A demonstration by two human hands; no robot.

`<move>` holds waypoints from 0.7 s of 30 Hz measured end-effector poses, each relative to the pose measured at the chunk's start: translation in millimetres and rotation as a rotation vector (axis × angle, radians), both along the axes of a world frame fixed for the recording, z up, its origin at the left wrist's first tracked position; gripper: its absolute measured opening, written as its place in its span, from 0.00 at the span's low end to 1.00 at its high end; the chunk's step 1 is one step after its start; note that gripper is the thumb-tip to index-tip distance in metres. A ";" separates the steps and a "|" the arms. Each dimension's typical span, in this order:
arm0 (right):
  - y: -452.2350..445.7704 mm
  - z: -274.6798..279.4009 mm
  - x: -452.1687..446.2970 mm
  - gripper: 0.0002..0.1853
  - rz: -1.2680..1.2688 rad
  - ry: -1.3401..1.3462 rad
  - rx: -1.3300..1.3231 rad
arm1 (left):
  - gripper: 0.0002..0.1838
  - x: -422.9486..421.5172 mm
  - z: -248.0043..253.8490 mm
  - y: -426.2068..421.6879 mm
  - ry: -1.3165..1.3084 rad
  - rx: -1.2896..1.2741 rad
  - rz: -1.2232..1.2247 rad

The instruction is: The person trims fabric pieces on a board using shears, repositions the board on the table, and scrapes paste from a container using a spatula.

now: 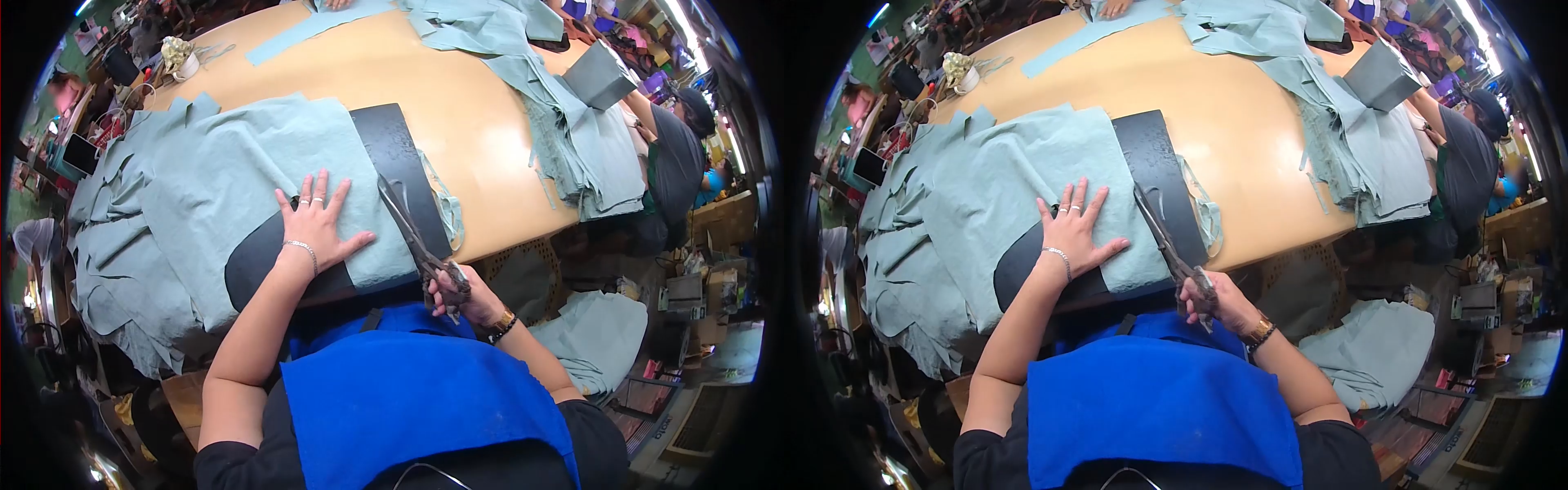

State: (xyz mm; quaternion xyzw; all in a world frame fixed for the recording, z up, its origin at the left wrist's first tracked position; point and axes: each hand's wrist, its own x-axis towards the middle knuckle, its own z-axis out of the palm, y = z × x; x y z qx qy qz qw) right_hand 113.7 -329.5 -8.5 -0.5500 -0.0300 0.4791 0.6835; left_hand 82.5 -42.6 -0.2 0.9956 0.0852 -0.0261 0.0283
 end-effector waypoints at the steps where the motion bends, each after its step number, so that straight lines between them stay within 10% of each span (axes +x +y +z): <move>1: -5.8 0.9 -0.1 0.21 0.023 0.004 0.009 | 0.51 0.1 -1.4 0.4 -0.005 -0.007 0.002; 21: 6.4 -10.0 -6.1 0.12 0.031 0.002 0.008 | 0.48 -12.8 -4.7 -14.9 -0.014 -0.060 -0.019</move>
